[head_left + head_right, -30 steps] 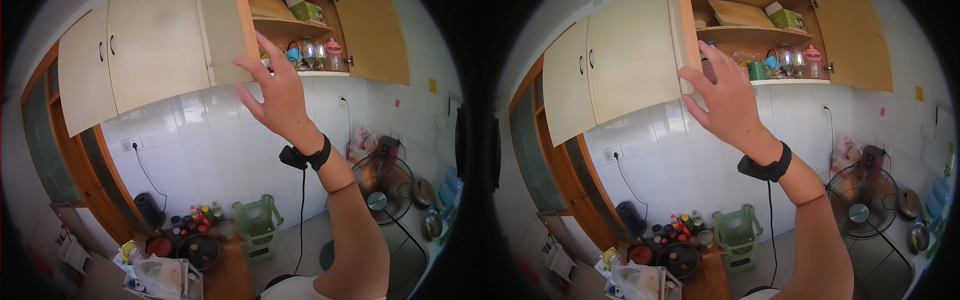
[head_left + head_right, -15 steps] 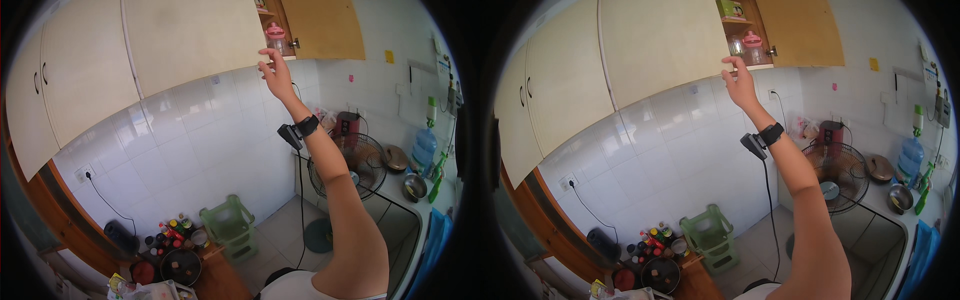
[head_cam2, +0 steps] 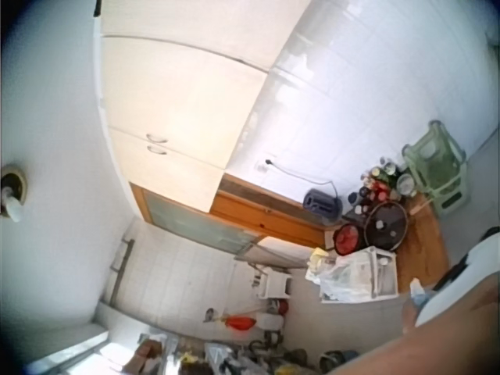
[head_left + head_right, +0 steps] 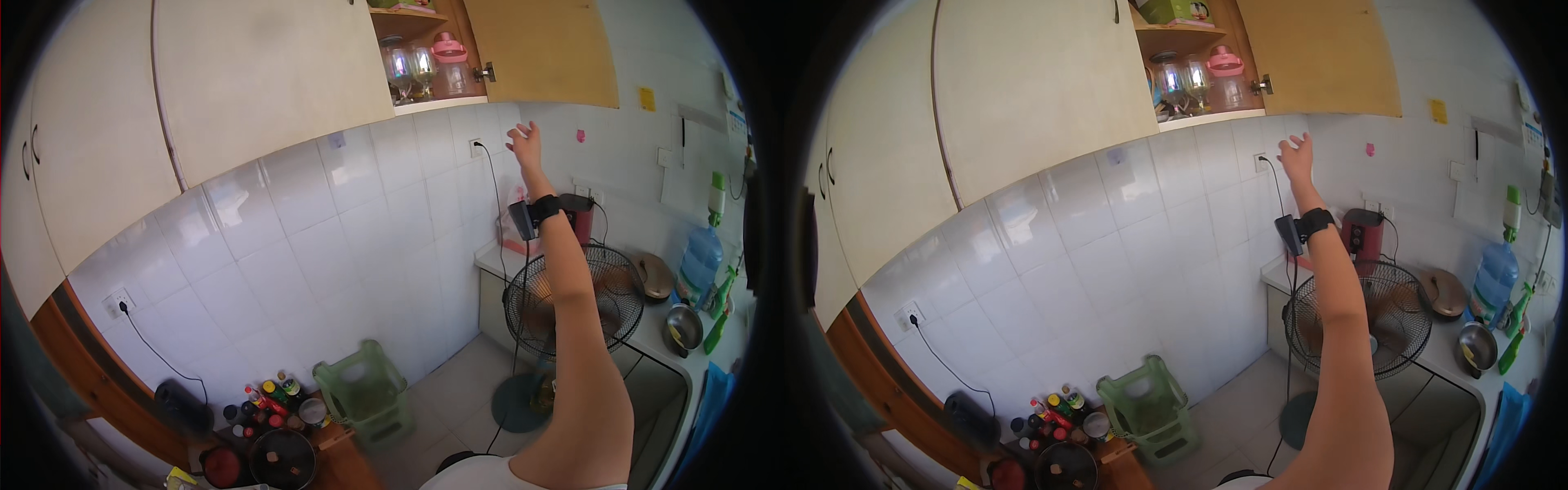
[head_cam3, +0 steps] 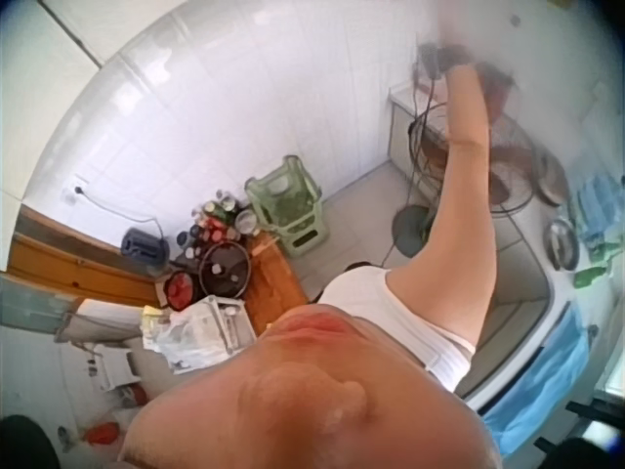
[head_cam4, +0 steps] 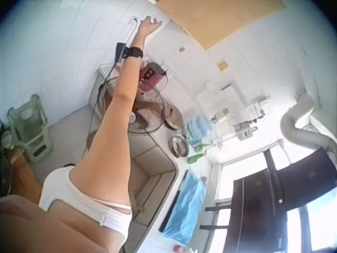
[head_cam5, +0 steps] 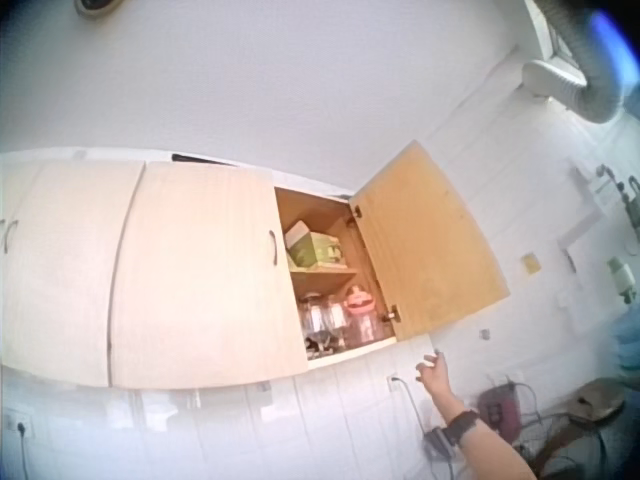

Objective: Assembling a small modular plastic storage shelf.

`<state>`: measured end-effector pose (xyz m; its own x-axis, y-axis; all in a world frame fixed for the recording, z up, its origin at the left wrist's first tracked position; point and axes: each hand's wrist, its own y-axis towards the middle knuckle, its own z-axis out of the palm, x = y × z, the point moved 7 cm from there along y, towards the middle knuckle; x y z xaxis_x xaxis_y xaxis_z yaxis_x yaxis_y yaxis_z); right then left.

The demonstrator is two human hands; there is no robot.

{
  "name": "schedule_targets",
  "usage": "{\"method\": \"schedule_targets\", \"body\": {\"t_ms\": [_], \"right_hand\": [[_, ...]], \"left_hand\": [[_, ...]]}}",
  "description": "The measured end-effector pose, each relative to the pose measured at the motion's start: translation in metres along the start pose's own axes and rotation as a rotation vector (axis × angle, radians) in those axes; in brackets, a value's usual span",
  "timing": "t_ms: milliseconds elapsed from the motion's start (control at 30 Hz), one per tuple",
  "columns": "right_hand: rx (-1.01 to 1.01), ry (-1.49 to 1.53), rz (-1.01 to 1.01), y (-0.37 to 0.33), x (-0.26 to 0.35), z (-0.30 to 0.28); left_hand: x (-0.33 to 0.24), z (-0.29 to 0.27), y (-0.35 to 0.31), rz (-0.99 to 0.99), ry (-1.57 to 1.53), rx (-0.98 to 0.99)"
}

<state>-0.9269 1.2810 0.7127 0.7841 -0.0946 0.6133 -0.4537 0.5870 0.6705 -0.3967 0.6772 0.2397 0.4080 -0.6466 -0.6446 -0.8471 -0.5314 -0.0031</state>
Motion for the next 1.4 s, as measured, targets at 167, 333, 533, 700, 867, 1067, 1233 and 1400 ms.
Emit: {"method": "schedule_targets", "body": {"t_ms": [167, 333, 533, 700, 867, 1067, 1233, 1400], "right_hand": [[-0.211, 0.058, 0.063, 0.065, -0.024, -0.079], [-0.300, 0.071, -0.146, 0.108, -0.024, -0.113], [-0.133, 0.212, -0.364, 0.130, -0.006, -0.100], [-0.231, 0.286, -0.188, 0.132, -0.007, -0.111], [-0.288, 0.143, -0.266, 0.110, 0.014, -0.090], [-0.176, -0.059, -0.637, 0.032, 0.061, -0.024], [-0.034, -0.190, -0.624, -0.035, 0.071, 0.035], [0.241, -0.008, -0.437, -0.133, 0.064, 0.101]], "left_hand": [[-0.004, 0.009, -0.001, -0.082, 0.029, -0.029], [-0.012, 0.017, -0.001, -0.135, 0.044, -0.042], [-0.018, 0.024, 0.001, -0.160, 0.050, -0.048], [-0.019, 0.030, 0.006, -0.172, 0.056, -0.047], [-0.018, 0.034, 0.004, -0.176, 0.050, -0.060], [-0.014, 0.031, -0.004, -0.161, 0.058, -0.048], [0.002, 0.025, -0.036, -0.170, 0.073, -0.062], [0.018, 0.023, -0.092, -0.246, 0.139, -0.115]]}}
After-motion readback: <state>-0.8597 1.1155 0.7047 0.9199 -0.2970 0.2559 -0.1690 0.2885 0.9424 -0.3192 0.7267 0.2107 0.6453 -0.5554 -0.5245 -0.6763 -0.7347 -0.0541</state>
